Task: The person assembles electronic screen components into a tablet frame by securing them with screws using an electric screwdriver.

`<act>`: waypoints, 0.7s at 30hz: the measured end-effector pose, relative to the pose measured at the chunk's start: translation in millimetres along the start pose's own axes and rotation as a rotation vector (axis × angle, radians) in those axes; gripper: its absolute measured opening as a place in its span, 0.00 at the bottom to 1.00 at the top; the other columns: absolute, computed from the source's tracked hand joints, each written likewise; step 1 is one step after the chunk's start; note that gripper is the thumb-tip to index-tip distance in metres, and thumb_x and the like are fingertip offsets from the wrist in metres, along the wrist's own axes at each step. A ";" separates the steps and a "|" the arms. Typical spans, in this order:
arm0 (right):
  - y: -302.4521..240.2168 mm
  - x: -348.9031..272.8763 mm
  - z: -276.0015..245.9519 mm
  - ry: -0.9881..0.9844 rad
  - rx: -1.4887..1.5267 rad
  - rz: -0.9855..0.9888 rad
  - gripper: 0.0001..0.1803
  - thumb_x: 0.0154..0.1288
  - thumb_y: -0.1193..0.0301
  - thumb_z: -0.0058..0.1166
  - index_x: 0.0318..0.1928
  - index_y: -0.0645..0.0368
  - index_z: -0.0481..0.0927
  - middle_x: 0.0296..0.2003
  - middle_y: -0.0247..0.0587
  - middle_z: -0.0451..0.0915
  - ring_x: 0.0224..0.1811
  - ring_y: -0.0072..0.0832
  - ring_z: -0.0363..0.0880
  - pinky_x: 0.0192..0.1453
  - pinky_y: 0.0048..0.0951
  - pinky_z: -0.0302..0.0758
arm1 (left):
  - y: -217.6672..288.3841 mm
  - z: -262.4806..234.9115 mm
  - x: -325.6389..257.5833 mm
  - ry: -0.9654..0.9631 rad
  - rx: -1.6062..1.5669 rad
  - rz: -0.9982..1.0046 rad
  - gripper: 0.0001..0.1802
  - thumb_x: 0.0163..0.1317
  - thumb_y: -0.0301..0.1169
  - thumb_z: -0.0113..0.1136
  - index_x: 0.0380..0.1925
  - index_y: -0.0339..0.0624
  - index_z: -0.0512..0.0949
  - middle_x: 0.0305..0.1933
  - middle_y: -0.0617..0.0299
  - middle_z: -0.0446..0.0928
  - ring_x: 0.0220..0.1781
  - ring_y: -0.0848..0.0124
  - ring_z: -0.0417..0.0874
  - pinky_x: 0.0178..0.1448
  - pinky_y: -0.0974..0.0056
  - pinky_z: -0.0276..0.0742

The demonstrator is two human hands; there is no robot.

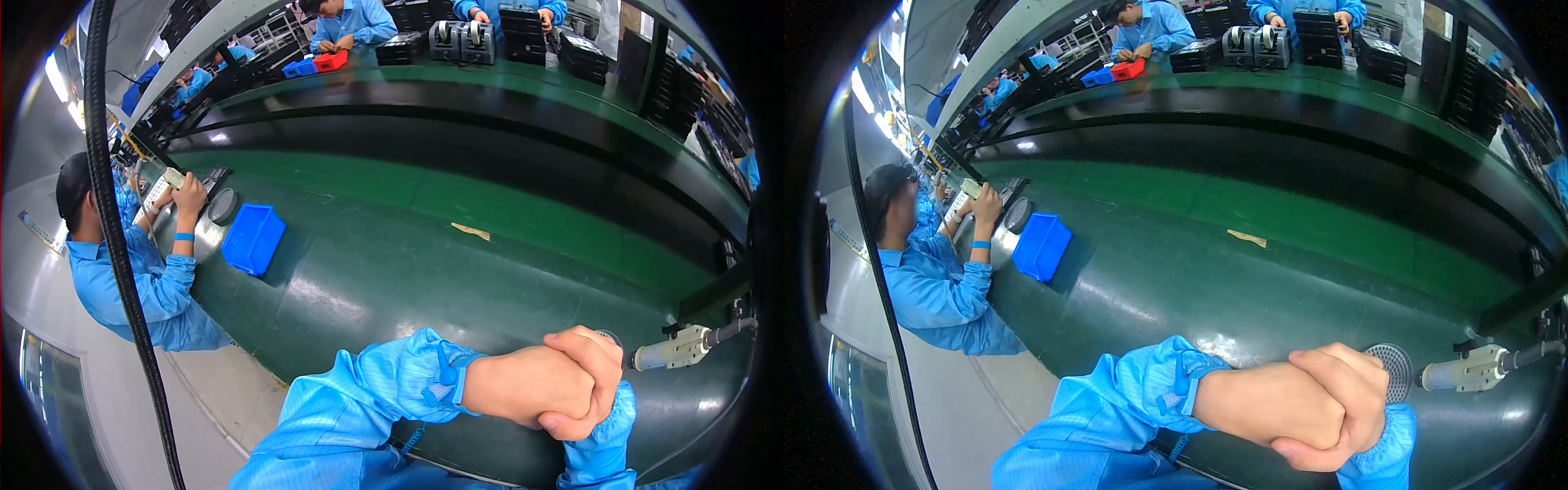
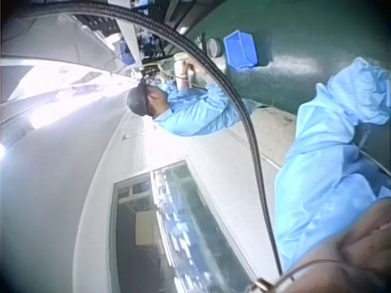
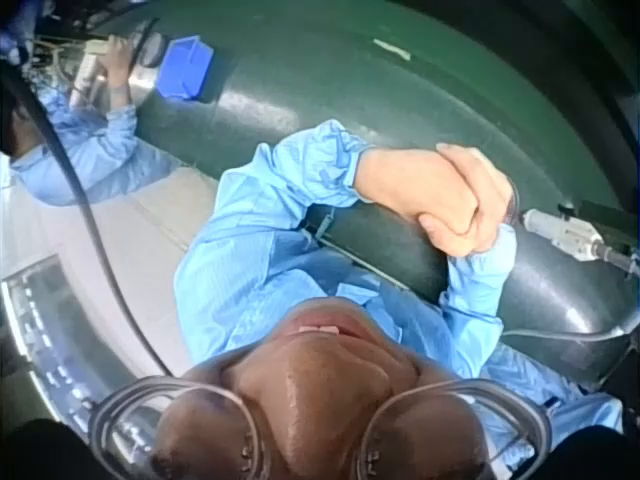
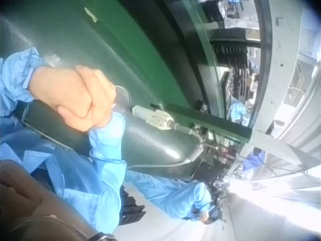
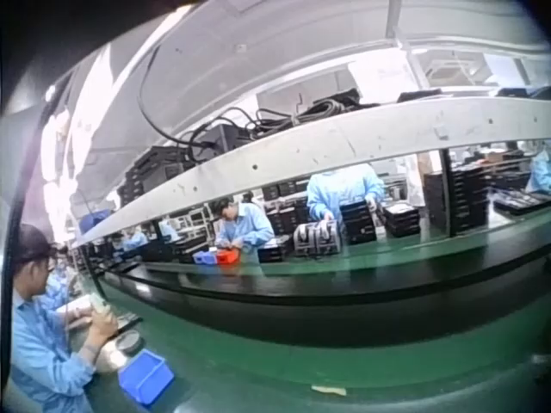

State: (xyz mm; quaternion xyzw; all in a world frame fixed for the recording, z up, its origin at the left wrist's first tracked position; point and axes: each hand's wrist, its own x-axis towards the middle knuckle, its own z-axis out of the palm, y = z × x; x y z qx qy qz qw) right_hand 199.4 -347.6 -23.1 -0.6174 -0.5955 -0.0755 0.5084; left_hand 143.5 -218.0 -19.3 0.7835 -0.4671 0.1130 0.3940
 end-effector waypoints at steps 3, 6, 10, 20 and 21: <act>5.1 0.9 5.7 0.011 0.027 -0.037 0.39 0.30 0.52 0.66 0.39 0.74 0.76 0.24 0.53 0.77 0.21 0.41 0.77 0.25 0.32 0.71 | -0.7 1.0 -5.0 0.010 -0.011 -0.032 0.05 0.39 0.29 0.58 0.14 0.39 0.76 0.18 0.54 0.76 0.24 0.60 0.79 0.29 0.60 0.72; 4.4 1.2 3.8 0.012 0.002 -0.054 0.39 0.30 0.52 0.66 0.39 0.74 0.76 0.24 0.52 0.77 0.22 0.41 0.77 0.25 0.32 0.71 | -1.7 3.5 -4.4 0.013 -0.007 -0.028 0.05 0.39 0.29 0.58 0.14 0.39 0.77 0.18 0.54 0.76 0.24 0.60 0.79 0.29 0.59 0.72; 0.4 -5.4 -0.8 -0.025 -0.003 0.016 0.39 0.34 0.49 0.62 0.39 0.73 0.76 0.27 0.52 0.76 0.26 0.40 0.77 0.32 0.33 0.69 | -1.2 4.3 -1.2 -0.010 0.093 -0.004 0.06 0.39 0.30 0.58 0.14 0.38 0.77 0.19 0.54 0.76 0.24 0.59 0.79 0.29 0.59 0.72; -4.2 -0.6 -0.7 -0.037 0.040 0.084 0.41 0.34 0.48 0.60 0.42 0.73 0.76 0.31 0.53 0.77 0.31 0.41 0.77 0.39 0.35 0.70 | 2.8 -4.9 -0.6 -0.015 -0.009 -0.020 0.05 0.38 0.30 0.58 0.15 0.39 0.76 0.19 0.53 0.76 0.25 0.58 0.79 0.30 0.58 0.72; -8.2 -0.5 -1.6 -0.035 0.024 0.088 0.41 0.34 0.48 0.60 0.42 0.73 0.76 0.31 0.53 0.77 0.31 0.41 0.77 0.39 0.35 0.70 | 6.9 -8.0 1.2 -0.036 0.019 -0.024 0.05 0.40 0.29 0.58 0.15 0.39 0.75 0.20 0.53 0.75 0.26 0.58 0.79 0.30 0.59 0.72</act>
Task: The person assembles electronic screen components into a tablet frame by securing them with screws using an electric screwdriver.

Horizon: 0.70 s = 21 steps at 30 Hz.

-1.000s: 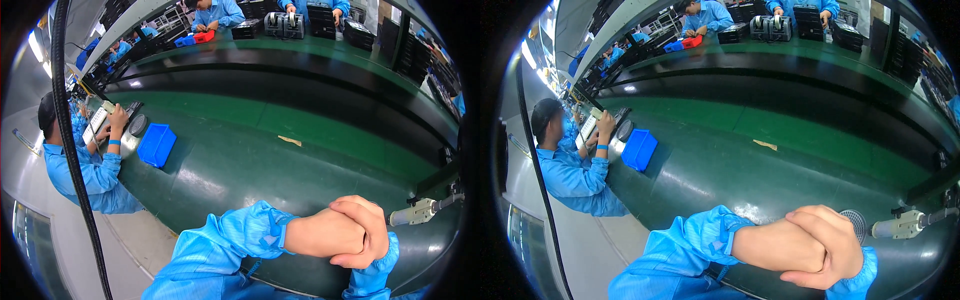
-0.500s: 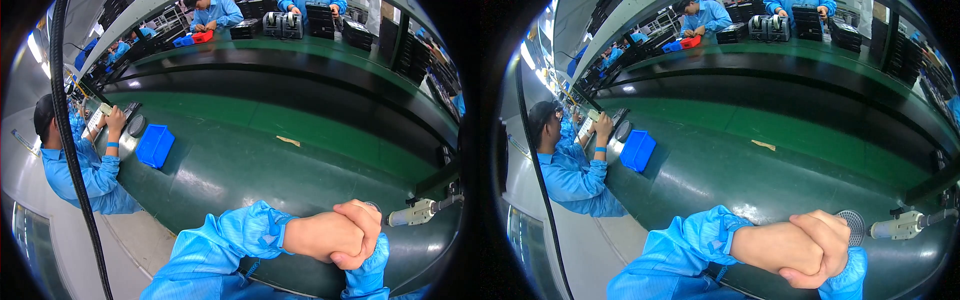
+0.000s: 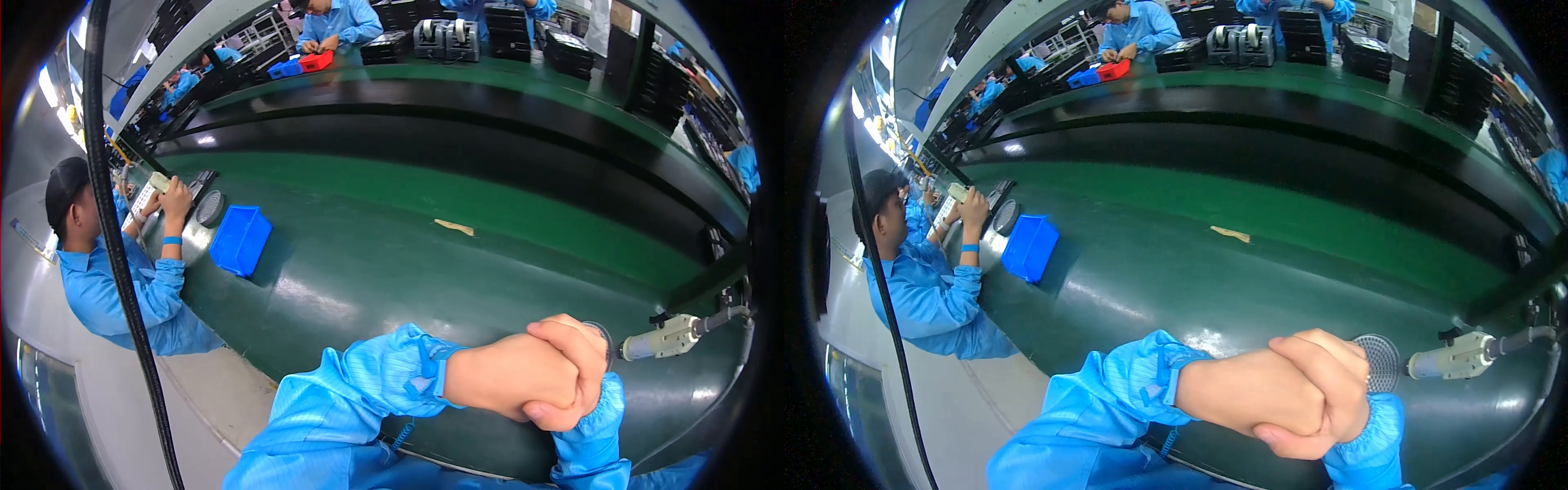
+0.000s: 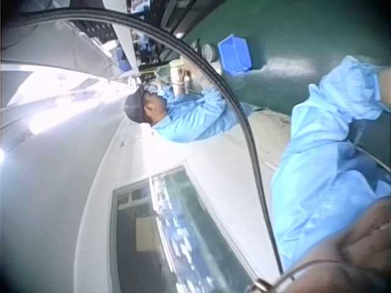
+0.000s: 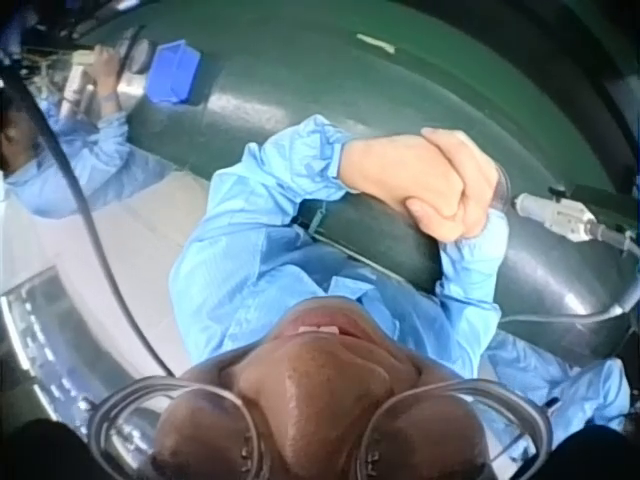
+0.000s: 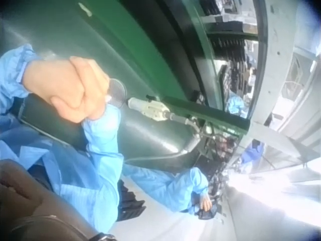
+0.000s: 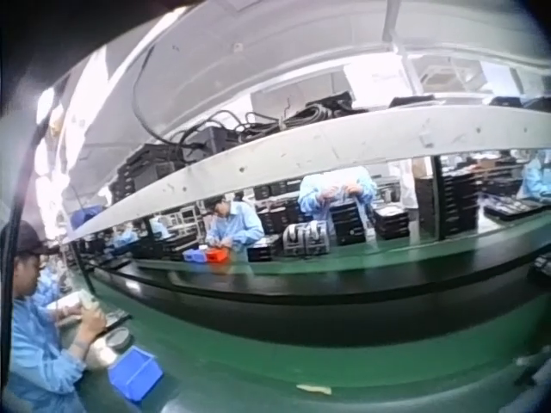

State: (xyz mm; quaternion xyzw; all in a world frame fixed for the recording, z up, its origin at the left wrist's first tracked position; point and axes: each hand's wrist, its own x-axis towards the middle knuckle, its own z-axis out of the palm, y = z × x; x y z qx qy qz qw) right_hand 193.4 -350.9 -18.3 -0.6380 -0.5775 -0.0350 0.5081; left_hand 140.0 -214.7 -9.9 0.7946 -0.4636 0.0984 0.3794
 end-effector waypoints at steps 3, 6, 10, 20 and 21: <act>2.6 -0.5 -4.6 -0.016 0.057 0.013 0.40 0.33 0.53 0.61 0.43 0.75 0.75 0.34 0.59 0.77 0.35 0.46 0.79 0.40 0.37 0.75 | -4.9 -1.3 4.4 -0.011 0.029 0.030 0.05 0.42 0.29 0.57 0.17 0.40 0.75 0.23 0.54 0.75 0.28 0.59 0.79 0.31 0.60 0.73; 7.3 2.2 2.3 0.026 0.019 -0.071 0.39 0.36 0.55 0.64 0.45 0.76 0.74 0.35 0.60 0.77 0.34 0.47 0.79 0.39 0.37 0.76 | -6.9 -2.6 -6.7 -0.058 -0.033 -0.075 0.05 0.41 0.30 0.58 0.19 0.41 0.76 0.25 0.55 0.76 0.32 0.58 0.79 0.34 0.58 0.73; -2.4 1.9 -5.2 0.164 -0.033 -0.117 0.38 0.40 0.58 0.68 0.47 0.77 0.73 0.37 0.59 0.77 0.38 0.48 0.79 0.41 0.36 0.76 | 3.9 -5.5 1.2 0.007 0.247 -0.064 0.07 0.43 0.30 0.57 0.23 0.37 0.76 0.27 0.55 0.74 0.32 0.60 0.77 0.36 0.59 0.72; -10.9 -16.5 -25.3 0.743 -0.422 -0.073 0.52 0.53 0.40 0.57 0.69 0.52 0.50 0.63 0.61 0.57 0.61 0.59 0.62 0.59 0.58 0.66 | -4.5 -58.8 -7.4 -0.040 0.450 -0.352 0.18 0.41 0.21 0.67 0.37 0.30 0.78 0.38 0.45 0.77 0.39 0.49 0.80 0.45 0.57 0.77; -2.8 -13.9 -9.4 0.772 -0.359 -0.066 0.51 0.53 0.40 0.57 0.69 0.52 0.50 0.63 0.60 0.57 0.61 0.59 0.63 0.59 0.58 0.66 | -5.3 -71.8 -17.4 -0.033 0.473 -0.389 0.19 0.42 0.20 0.67 0.39 0.30 0.78 0.39 0.44 0.78 0.39 0.49 0.80 0.45 0.58 0.76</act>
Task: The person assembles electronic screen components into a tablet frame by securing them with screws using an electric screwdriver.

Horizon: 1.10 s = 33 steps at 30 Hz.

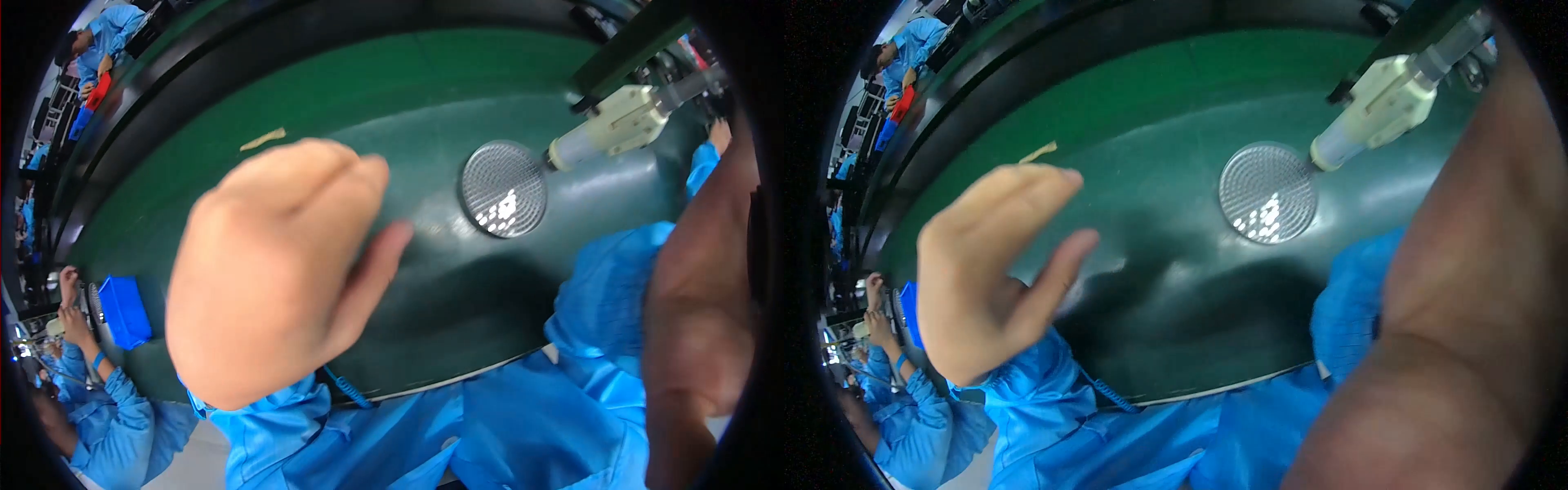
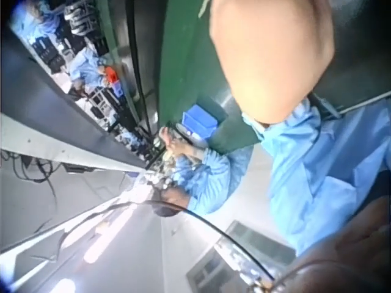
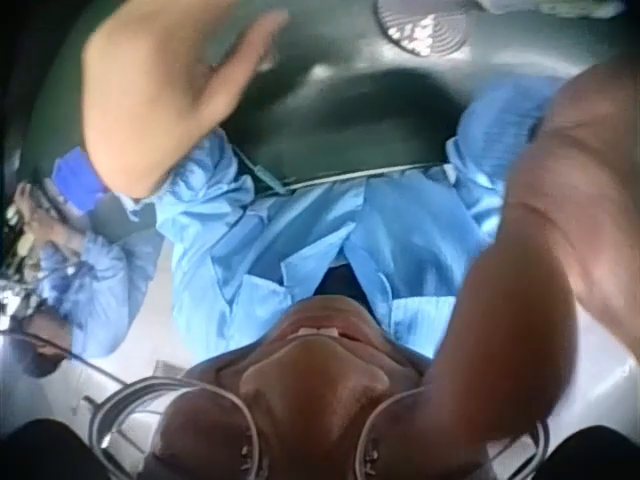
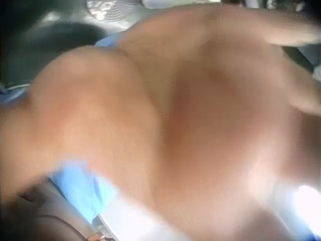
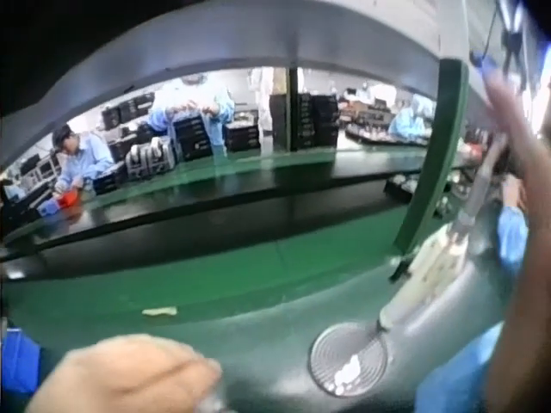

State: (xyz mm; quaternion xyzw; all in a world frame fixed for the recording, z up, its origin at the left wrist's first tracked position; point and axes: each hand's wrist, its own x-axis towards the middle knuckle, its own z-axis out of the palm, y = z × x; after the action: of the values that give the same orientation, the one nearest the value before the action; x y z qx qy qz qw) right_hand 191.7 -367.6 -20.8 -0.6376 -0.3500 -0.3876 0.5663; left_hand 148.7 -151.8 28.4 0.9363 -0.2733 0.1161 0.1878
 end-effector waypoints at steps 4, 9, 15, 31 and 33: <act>-13.7 -18.8 6.3 0.078 -0.037 0.023 0.49 0.54 0.42 0.56 0.68 0.53 0.52 0.61 0.59 0.59 0.60 0.57 0.63 0.59 0.56 0.65 | -1.5 -15.2 -5.5 0.096 0.016 0.053 0.21 0.42 0.18 0.66 0.42 0.30 0.79 0.39 0.44 0.80 0.43 0.55 0.82 0.49 0.61 0.75; 36.6 4.3 -17.6 0.321 -0.152 -0.310 0.46 0.55 0.44 0.56 0.67 0.53 0.54 0.59 0.57 0.60 0.59 0.55 0.64 0.58 0.55 0.65 | 25.0 -4.7 -4.7 -0.026 0.070 -0.108 0.24 0.44 0.26 0.67 0.44 0.31 0.78 0.40 0.45 0.80 0.44 0.54 0.82 0.52 0.60 0.75; -38.0 56.6 -21.4 0.686 -0.324 -0.475 0.43 0.56 0.46 0.55 0.66 0.53 0.57 0.57 0.54 0.63 0.57 0.52 0.65 0.57 0.53 0.65 | 15.9 -14.0 -34.8 0.016 0.049 -0.151 0.25 0.47 0.28 0.67 0.47 0.33 0.76 0.40 0.46 0.80 0.43 0.55 0.83 0.51 0.61 0.75; 14.8 10.1 -22.3 -0.058 -0.059 -0.183 0.34 0.59 0.52 0.54 0.62 0.53 0.63 0.50 0.47 0.68 0.52 0.45 0.67 0.55 0.47 0.64 | 15.4 18.8 -4.0 0.325 0.126 -0.190 0.34 0.37 0.32 0.64 0.51 0.31 0.75 0.48 0.47 0.78 0.49 0.59 0.80 0.59 0.60 0.69; 21.8 9.5 -30.9 -0.043 -0.052 -0.216 0.33 0.59 0.53 0.53 0.61 0.53 0.64 0.50 0.46 0.69 0.52 0.44 0.67 0.55 0.46 0.63 | 15.8 25.9 -2.5 0.315 0.118 -0.183 0.35 0.37 0.32 0.64 0.51 0.31 0.75 0.47 0.47 0.79 0.48 0.58 0.80 0.58 0.60 0.69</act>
State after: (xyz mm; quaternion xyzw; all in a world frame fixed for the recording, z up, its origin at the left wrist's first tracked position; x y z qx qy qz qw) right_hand 212.4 -400.7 -20.4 -0.6189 -0.4186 -0.4415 0.4967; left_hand 140.9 -173.7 8.8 0.9369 -0.1471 0.2592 0.1829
